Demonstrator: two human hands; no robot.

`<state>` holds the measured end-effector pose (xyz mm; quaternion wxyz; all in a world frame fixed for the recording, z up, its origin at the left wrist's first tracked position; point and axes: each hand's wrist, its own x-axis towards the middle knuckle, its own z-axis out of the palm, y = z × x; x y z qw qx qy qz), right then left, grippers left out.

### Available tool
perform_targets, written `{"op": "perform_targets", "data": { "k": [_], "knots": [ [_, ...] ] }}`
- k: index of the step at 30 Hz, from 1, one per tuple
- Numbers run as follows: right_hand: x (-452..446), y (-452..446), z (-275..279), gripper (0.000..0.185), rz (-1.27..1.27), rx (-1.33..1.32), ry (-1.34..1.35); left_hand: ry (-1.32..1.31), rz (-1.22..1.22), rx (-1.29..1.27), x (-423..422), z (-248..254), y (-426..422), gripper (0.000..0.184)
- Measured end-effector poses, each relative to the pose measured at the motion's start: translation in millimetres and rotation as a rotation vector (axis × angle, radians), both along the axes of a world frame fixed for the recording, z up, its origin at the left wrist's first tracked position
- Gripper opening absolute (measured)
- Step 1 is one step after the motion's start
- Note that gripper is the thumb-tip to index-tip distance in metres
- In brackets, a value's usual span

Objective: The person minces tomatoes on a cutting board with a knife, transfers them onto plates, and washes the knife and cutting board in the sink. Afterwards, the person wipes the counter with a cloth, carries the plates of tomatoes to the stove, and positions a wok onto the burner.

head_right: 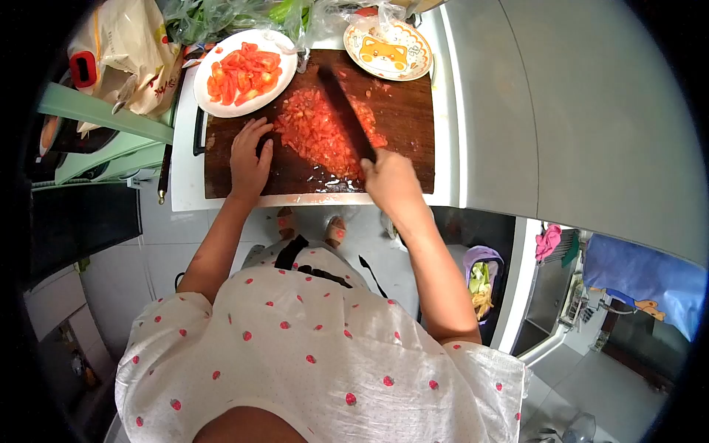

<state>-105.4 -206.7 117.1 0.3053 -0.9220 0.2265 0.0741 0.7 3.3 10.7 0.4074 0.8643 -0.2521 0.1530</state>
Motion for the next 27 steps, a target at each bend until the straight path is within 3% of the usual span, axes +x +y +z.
{"op": "perform_targets", "data": {
  "k": [2,5,6,10,19,23,27],
  "knots": [
    [4.7,6.8,-16.5,0.023,0.026,-0.056,0.054,0.01,-0.001,-0.003,-0.3,-1.0,1.8,0.024],
    [7.2,10.3,9.6,0.022,-0.004,-0.007,0.112,0.02,0.004,0.0,-1.0,-0.5,6.7,0.024],
    [1.0,11.7,12.1,0.022,0.019,-0.009,0.024,0.018,0.013,-0.001,0.5,-2.9,7.4,0.024],
    [1.7,21.6,-9.5,0.022,0.061,-0.094,0.068,0.023,0.012,-0.018,0.2,-5.2,4.9,0.025],
    [4.3,24.3,0.5,0.02,0.113,-0.123,0.077,0.03,0.006,-0.01,-0.4,-4.1,3.7,0.025],
    [-3.6,12.3,19.9,0.021,-0.041,-0.014,0.054,0.038,0.016,-0.007,-0.4,-3.8,1.7,0.026],
    [5.1,-4.6,-10.0,0.024,-0.053,-0.092,0.069,0.051,0.01,-0.001,-2.1,-2.8,0.2,0.027]
  ]
}}
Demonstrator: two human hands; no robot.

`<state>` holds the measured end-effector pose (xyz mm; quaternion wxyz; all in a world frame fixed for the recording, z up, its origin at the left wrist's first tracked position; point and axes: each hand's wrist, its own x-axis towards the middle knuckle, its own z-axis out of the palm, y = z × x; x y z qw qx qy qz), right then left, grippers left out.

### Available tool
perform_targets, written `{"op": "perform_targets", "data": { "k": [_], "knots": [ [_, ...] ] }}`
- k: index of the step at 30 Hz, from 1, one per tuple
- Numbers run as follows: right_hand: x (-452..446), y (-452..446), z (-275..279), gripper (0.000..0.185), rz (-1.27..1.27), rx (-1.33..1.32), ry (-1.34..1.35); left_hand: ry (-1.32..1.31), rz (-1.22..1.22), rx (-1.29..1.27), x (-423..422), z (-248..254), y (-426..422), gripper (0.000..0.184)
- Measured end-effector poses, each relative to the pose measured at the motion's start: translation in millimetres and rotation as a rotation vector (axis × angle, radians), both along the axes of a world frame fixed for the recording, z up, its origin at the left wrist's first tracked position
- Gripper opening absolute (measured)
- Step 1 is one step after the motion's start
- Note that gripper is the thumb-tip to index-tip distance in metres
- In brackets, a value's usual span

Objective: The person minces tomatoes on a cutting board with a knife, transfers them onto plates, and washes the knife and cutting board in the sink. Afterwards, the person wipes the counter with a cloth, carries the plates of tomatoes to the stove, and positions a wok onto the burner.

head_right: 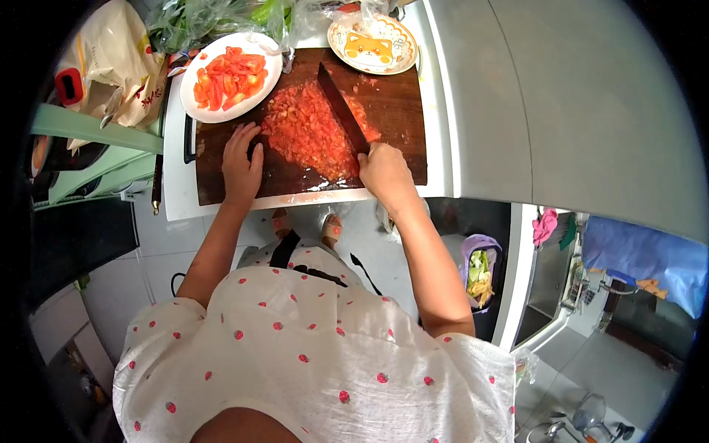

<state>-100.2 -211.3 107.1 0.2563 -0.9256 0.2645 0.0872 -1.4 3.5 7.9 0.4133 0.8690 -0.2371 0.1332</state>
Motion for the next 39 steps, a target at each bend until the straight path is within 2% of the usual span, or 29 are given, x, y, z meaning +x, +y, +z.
{"op": "perform_targets", "data": {
  "k": [2,3,6,7,15,19,23,27,30,35,38,39],
  "knots": [
    [3.8,-4.1,12.3,0.024,-0.049,0.073,0.05,0.005,0.002,0.006,-1.9,-0.9,2.7,0.027],
    [0.7,-3.2,23.5,0.025,-0.038,0.078,-0.037,-0.008,0.002,0.003,0.7,-2.9,1.7,0.027],
    [0.1,-12.9,4.4,0.025,-0.04,0.031,-0.121,-0.009,0.004,0.004,-2.7,-4.4,1.2,0.027],
    [4.4,-12.9,-0.8,0.025,-0.068,0.047,-0.002,-0.016,0.005,0.0,-0.3,-2.9,-0.6,0.028],
    [9.5,-11.3,-4.3,0.026,-0.048,-0.016,-0.015,-0.016,0.002,0.02,-1.0,-3.8,0.1,0.028],
    [7.0,-8.2,12.7,0.025,-0.061,0.14,-0.065,0.015,0.012,-0.004,-0.4,-2.7,0.6,0.028],
    [15.8,5.0,-4.0,0.024,-0.007,0.044,0.031,0.006,0.003,0.007,1.1,-2.3,0.4,0.028],
    [11.6,8.0,16.2,0.024,-0.01,0.157,-0.029,0.01,0.002,0.003,2.6,-2.7,0.9,0.029],
    [15.2,19.9,-6.5,0.023,0.03,0.065,0.019,0.031,-0.012,0.013,-1.0,-3.3,4.0,0.029],
    [11.3,21.2,24.6,0.023,0.031,0.121,-0.006,0.038,0.0,-0.012,-0.2,-4.0,0.9,0.029],
    [8.8,20.7,-12.4,0.023,0.087,0.08,-0.013,0.037,-0.006,-0.012,-0.3,-3.0,1.3,0.029],
    [10.1,18.2,-9.6,0.022,0.1,0.094,-0.056,0.04,-0.006,-0.018,0.1,-3.1,-0.2,0.029]
  ]
}}
